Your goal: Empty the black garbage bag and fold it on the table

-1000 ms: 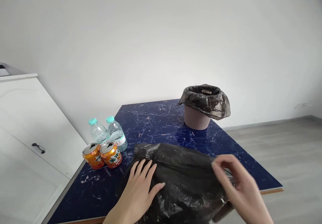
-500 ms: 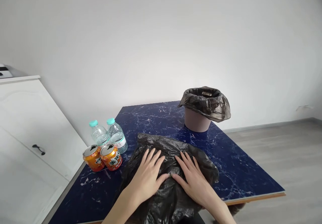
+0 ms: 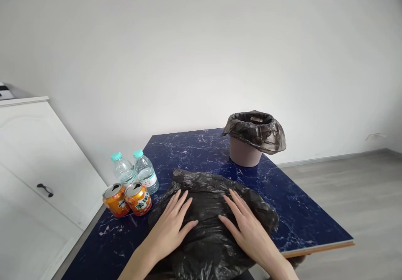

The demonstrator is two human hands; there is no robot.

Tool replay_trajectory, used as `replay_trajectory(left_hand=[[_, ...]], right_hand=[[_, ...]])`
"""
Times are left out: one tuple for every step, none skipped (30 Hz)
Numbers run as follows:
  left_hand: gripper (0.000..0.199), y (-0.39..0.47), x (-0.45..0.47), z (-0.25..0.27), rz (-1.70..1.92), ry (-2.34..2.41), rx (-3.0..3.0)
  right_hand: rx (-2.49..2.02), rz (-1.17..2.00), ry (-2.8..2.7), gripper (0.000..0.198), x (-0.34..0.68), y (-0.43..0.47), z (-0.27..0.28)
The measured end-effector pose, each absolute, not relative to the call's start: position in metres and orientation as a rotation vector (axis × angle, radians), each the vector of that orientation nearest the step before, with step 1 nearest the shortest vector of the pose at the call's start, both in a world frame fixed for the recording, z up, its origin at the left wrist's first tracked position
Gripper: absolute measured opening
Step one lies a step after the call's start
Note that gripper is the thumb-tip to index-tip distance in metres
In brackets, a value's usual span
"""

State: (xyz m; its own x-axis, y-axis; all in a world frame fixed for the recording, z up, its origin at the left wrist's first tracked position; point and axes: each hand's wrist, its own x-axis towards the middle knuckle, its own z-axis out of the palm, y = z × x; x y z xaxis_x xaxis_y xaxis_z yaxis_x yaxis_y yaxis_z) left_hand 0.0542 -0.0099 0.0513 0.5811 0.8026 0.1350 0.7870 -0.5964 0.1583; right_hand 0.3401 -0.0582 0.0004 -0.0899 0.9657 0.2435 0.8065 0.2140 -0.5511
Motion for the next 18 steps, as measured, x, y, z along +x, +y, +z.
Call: replay_trajectory(left_hand=[[0.062, -0.017, 0.060, 0.058, 0.332, 1.321, 2.732], [0.060, -0.024, 0.067, 0.063, 0.359, 1.249, 2.747], [0.059, -0.031, 0.073, 0.067, 0.364, 1.171, 2.759], [0.061, -0.037, 0.079, 0.069, 0.344, 1.101, 2.768], [0.063, -0.042, 0.083, 0.069, 0.314, 1.052, 2.771], [0.066, -0.045, 0.085, 0.066, 0.280, 1.032, 2.770], [0.068, -0.045, 0.086, 0.061, 0.252, 1.040, 2.766], [0.070, -0.044, 0.085, 0.055, 0.234, 1.070, 2.762], [0.071, -0.040, 0.083, 0.047, 0.228, 1.111, 2.760], [0.071, -0.036, 0.079, 0.039, 0.232, 1.152, 2.764], [0.070, -0.030, 0.076, 0.032, 0.245, 1.187, 2.776], [0.069, -0.024, 0.072, 0.026, 0.263, 1.213, 2.795], [0.068, -0.018, 0.068, 0.022, 0.287, 1.235, 2.816], [0.067, -0.013, 0.064, 0.018, 0.313, 1.256, 2.835], [0.066, -0.009, 0.061, 0.016, 0.336, 1.280, 2.850], [0.065, -0.006, 0.057, 0.015, 0.353, 1.306, 2.861], [0.065, -0.004, 0.055, 0.015, 0.361, 1.332, 2.867], [0.066, -0.002, 0.052, 0.014, 0.360, 1.354, 2.872]], right_hand=[[-1.605, 0.361, -1.947, 0.069, 0.337, -0.060, 0.003], [-1.575, 0.346, -1.967, 0.067, 0.334, -0.062, 0.005], [-1.547, 0.328, -1.994, 0.065, 0.332, -0.063, 0.006], [-1.530, 0.308, -2.022, 0.064, 0.330, -0.064, 0.006], [-1.524, 0.286, -2.046, 0.063, 0.328, -0.064, 0.004], [-1.532, 0.262, -2.065, 0.063, 0.327, -0.063, 0.001], [-1.552, 0.234, -2.077, 0.064, 0.326, -0.062, -0.003], [-1.584, 0.200, -2.079, 0.065, 0.326, -0.061, -0.008], [-1.624, 0.162, -2.073, 0.065, 0.327, -0.059, -0.013], [-1.665, 0.122, -2.063, 0.066, 0.327, -0.058, -0.018], [-1.701, 0.085, -2.051, 0.066, 0.328, -0.056, -0.022], [-1.732, 0.055, -2.040, 0.066, 0.329, -0.055, -0.026], [-1.753, 0.032, -2.034, 0.067, 0.329, -0.054, -0.028], [-1.763, 0.015, -2.034, 0.067, 0.330, -0.054, -0.030], [-1.766, 0.002, -2.037, 0.066, 0.330, -0.054, -0.030], [-1.766, -0.007, -2.039, 0.066, 0.330, -0.054, -0.030], [-1.766, -0.014, -2.040, 0.066, 0.331, -0.054, -0.029], [-1.769, -0.018, -2.039, 0.065, 0.331, -0.054, -0.028]])
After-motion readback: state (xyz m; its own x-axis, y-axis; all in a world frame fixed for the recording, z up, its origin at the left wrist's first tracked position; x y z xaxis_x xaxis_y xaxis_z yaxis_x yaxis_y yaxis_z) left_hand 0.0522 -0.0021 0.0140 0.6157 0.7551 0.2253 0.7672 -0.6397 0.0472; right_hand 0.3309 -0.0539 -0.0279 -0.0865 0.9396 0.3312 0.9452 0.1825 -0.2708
